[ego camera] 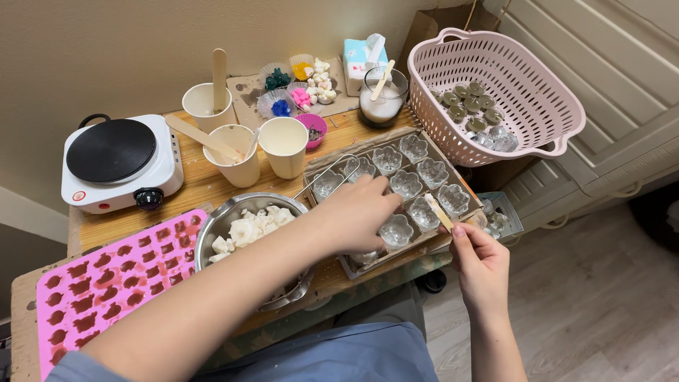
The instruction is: Picking up wax pieces and placing them into a small container.
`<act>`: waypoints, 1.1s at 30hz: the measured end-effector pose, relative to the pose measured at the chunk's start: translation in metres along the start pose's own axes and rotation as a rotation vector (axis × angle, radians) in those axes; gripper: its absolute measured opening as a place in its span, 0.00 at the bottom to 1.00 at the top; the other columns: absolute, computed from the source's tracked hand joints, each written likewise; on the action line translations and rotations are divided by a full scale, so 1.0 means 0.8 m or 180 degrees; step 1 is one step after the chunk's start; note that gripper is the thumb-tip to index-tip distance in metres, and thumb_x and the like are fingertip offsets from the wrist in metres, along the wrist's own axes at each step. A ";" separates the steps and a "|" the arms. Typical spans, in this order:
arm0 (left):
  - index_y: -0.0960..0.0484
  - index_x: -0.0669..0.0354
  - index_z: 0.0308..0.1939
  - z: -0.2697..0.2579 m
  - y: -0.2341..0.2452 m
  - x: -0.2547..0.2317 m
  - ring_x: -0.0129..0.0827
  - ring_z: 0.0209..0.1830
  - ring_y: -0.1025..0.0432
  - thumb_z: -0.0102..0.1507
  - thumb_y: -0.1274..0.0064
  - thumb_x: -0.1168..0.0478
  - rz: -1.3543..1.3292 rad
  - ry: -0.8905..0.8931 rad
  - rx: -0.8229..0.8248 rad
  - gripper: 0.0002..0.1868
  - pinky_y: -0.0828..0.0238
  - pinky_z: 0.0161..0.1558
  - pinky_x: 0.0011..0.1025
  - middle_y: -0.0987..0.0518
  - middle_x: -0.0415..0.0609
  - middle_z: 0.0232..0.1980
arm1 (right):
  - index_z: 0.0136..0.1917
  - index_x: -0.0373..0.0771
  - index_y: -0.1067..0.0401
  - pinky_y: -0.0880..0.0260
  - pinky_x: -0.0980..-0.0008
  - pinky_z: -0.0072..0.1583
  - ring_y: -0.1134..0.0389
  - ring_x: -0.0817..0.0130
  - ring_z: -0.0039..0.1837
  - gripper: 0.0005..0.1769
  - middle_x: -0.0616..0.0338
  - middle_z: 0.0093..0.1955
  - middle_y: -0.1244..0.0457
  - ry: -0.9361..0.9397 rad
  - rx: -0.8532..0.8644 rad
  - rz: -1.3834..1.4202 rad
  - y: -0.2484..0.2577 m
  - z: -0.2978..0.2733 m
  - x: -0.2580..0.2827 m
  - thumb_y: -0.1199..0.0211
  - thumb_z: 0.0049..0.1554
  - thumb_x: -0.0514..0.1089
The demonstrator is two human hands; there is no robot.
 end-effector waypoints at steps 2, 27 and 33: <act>0.20 0.58 0.51 -0.010 0.005 0.004 0.49 0.57 0.31 0.48 0.32 0.58 0.0055 -0.0070 0.0045 0.28 0.30 0.53 0.44 0.25 0.55 0.52 | 0.53 0.30 0.22 0.56 0.79 0.34 0.52 0.85 0.32 0.13 0.73 0.31 0.46 0.0011 0.0001 0.0012 -0.001 -0.001 0.001 0.42 0.66 0.42; 0.12 0.59 0.34 -0.033 0.013 -0.019 0.42 0.58 0.32 0.39 0.27 0.41 0.1169 -0.0441 0.0425 0.30 0.35 0.52 0.44 0.26 0.51 0.52 | 0.53 0.28 0.23 0.55 0.79 0.34 0.51 0.84 0.33 0.13 0.71 0.31 0.45 -0.0045 0.0116 0.0241 -0.004 -0.001 -0.009 0.43 0.66 0.41; 0.14 0.60 0.32 -0.044 0.037 -0.026 0.41 0.55 0.30 0.36 0.29 0.42 0.0997 -0.0745 -0.0033 0.30 0.36 0.48 0.46 0.25 0.51 0.52 | 0.53 0.28 0.23 0.53 0.79 0.35 0.52 0.83 0.33 0.14 0.70 0.31 0.45 -0.0002 0.0114 0.0243 -0.015 -0.007 0.000 0.43 0.66 0.41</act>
Point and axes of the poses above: each hand's wrist, its own z-axis towards the middle knuckle, its own y-axis out of the back of the hand, x = y × z, the point moved 7 cm from there along z, towards the middle knuckle
